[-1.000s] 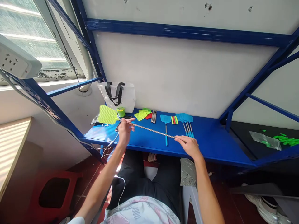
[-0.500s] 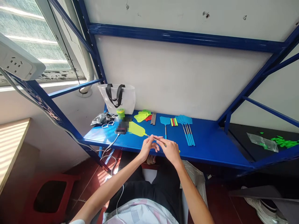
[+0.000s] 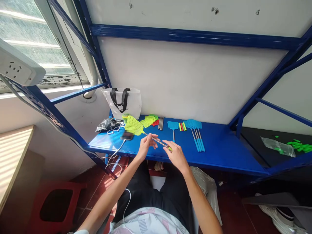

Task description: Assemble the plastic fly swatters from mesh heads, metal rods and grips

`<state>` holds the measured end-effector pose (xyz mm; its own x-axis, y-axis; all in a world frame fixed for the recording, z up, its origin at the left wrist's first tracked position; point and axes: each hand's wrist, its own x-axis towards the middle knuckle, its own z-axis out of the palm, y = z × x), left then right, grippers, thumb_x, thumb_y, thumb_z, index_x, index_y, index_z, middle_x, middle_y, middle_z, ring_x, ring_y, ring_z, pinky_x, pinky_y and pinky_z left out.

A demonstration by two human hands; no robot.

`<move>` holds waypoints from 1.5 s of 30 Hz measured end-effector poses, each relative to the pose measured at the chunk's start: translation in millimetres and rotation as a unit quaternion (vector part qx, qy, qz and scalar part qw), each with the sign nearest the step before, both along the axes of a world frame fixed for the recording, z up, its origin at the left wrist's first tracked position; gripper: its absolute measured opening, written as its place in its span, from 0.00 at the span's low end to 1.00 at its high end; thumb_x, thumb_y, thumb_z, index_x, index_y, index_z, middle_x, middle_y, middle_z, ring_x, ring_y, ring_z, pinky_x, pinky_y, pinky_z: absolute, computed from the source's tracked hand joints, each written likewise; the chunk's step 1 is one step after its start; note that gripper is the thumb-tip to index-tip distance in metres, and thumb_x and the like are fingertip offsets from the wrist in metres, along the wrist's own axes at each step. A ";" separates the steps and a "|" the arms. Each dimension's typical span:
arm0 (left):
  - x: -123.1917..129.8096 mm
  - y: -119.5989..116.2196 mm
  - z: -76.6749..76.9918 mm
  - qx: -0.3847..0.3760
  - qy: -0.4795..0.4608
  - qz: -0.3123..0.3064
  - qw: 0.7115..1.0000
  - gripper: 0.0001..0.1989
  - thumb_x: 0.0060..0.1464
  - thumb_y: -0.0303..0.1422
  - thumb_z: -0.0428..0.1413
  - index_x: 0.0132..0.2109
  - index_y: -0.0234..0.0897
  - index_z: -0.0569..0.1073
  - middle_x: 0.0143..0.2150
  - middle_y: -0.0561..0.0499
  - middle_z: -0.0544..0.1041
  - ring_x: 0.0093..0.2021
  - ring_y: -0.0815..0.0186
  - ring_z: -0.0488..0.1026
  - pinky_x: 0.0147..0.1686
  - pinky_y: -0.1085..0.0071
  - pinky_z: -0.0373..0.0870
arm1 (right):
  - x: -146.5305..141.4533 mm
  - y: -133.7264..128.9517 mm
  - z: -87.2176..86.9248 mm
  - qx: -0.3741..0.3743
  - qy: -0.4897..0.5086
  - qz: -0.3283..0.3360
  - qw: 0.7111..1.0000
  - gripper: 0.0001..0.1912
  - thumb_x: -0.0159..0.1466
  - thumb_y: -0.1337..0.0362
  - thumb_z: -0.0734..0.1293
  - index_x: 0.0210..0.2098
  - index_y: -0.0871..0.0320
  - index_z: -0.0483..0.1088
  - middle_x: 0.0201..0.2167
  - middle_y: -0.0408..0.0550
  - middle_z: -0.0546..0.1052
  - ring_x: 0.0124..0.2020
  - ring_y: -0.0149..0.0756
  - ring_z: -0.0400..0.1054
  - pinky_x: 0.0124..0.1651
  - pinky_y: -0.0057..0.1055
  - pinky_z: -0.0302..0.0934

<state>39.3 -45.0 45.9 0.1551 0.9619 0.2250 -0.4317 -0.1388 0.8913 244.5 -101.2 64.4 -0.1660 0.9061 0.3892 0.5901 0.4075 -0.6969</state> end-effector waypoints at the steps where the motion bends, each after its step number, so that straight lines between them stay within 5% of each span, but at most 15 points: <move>1: 1.4 -2.5 -0.9 0.004 0.013 -0.015 1.000 0.36 0.61 0.65 0.66 0.47 0.33 0.87 0.37 0.40 0.87 0.25 0.63 0.80 0.24 0.70 0.76 | -1.5 0.2 -1.2 0.004 0.004 0.001 1.000 0.19 0.76 0.56 0.67 0.63 0.45 0.82 0.56 0.51 0.86 0.50 0.47 0.84 0.51 0.40 0.81; 7: 12.1 -10.9 -4.6 0.029 0.068 -0.076 0.994 0.33 0.65 0.62 0.65 0.48 0.33 0.88 0.29 0.44 0.82 0.26 0.61 0.80 0.25 0.69 0.77 | -5.4 -1.6 -3.2 0.034 -0.010 0.000 0.999 0.19 0.77 0.58 0.66 0.62 0.47 0.81 0.53 0.51 0.87 0.50 0.46 0.84 0.49 0.38 0.79; 10: 14.2 -9.7 -2.2 0.043 0.065 -0.051 0.996 0.33 0.66 0.63 0.63 0.44 0.33 0.88 0.30 0.44 0.82 0.25 0.63 0.79 0.25 0.70 0.77 | 0.1 -2.4 0.4 0.052 -0.045 -0.032 0.997 0.17 0.79 0.55 0.65 0.60 0.48 0.83 0.53 0.52 0.88 0.48 0.46 0.84 0.49 0.37 0.78; 15: 15.6 -12.3 2.7 0.053 0.063 -0.031 0.996 0.34 0.66 0.64 0.62 0.40 0.32 0.86 0.48 0.36 0.87 0.29 0.65 0.80 0.25 0.71 0.76 | 5.6 -2.0 0.6 0.101 -0.126 -0.065 0.985 0.20 0.82 0.48 0.64 0.49 0.49 0.86 0.44 0.49 0.89 0.43 0.44 0.84 0.42 0.33 0.70; 20: 10.5 -13.6 10.0 0.028 0.006 0.045 0.999 0.34 0.68 0.64 0.59 0.42 0.34 0.85 0.43 0.41 0.87 0.27 0.67 0.78 0.25 0.72 0.75 | 12.6 -4.4 1.1 0.154 -0.200 -0.102 0.962 0.24 0.84 0.48 0.61 0.45 0.49 0.86 0.41 0.49 0.89 0.41 0.41 0.82 0.39 0.33 0.62; 29: -68.5 20.7 35.0 0.038 -0.156 0.226 0.961 0.31 0.60 0.63 0.69 0.35 0.37 0.75 0.35 0.51 0.81 0.24 0.70 0.75 0.23 0.73 0.75 | 123.0 23.8 -1.9 0.156 -0.236 -0.181 0.942 0.28 0.83 0.43 0.59 0.43 0.48 0.87 0.45 0.52 0.89 0.44 0.46 0.80 0.46 0.39 0.64; 35: -100.1 35.6 35.9 0.055 -0.162 0.229 0.958 0.29 0.65 0.61 0.67 0.37 0.37 0.76 0.35 0.50 0.81 0.26 0.68 0.77 0.24 0.73 0.75 | 160.2 29.4 -15.8 0.096 -0.202 -0.162 0.961 0.27 0.80 0.40 0.61 0.48 0.44 0.88 0.51 0.48 0.89 0.52 0.49 0.83 0.51 0.42 0.71; 41: -63.1 28.6 30.4 0.046 -0.123 0.260 0.957 0.32 0.68 0.63 0.61 0.39 0.36 0.80 0.36 0.44 0.85 0.24 0.69 0.76 0.23 0.73 0.73 | 139.2 23.9 -5.6 0.106 -0.192 -0.107 0.970 0.26 0.81 0.42 0.61 0.49 0.45 0.89 0.48 0.48 0.90 0.48 0.47 0.84 0.49 0.40 0.75; 43: -31.1 14.0 22.1 0.042 -0.078 0.203 0.975 0.33 0.69 0.64 0.59 0.42 0.34 0.84 0.45 0.39 0.88 0.25 0.68 0.78 0.22 0.73 0.73 | 111.2 20.5 -3.2 0.132 -0.198 -0.093 0.967 0.26 0.82 0.43 0.60 0.49 0.46 0.89 0.46 0.50 0.90 0.45 0.46 0.84 0.46 0.37 0.73; 45: 5.5 -4.6 9.4 0.019 -0.039 0.077 0.996 0.35 0.69 0.65 0.57 0.47 0.34 0.86 0.57 0.34 0.86 0.28 0.66 0.81 0.23 0.71 0.75 | 76.7 14.5 -2.9 0.159 -0.222 -0.084 0.958 0.26 0.83 0.46 0.60 0.51 0.49 0.88 0.43 0.52 0.89 0.42 0.44 0.83 0.42 0.35 0.69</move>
<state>44.7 -49.6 55.3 -0.0128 0.9636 0.2671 -0.4700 -0.2416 0.8489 321.1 -86.7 61.5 -0.2419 0.7819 0.5745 0.8755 0.4311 -0.2181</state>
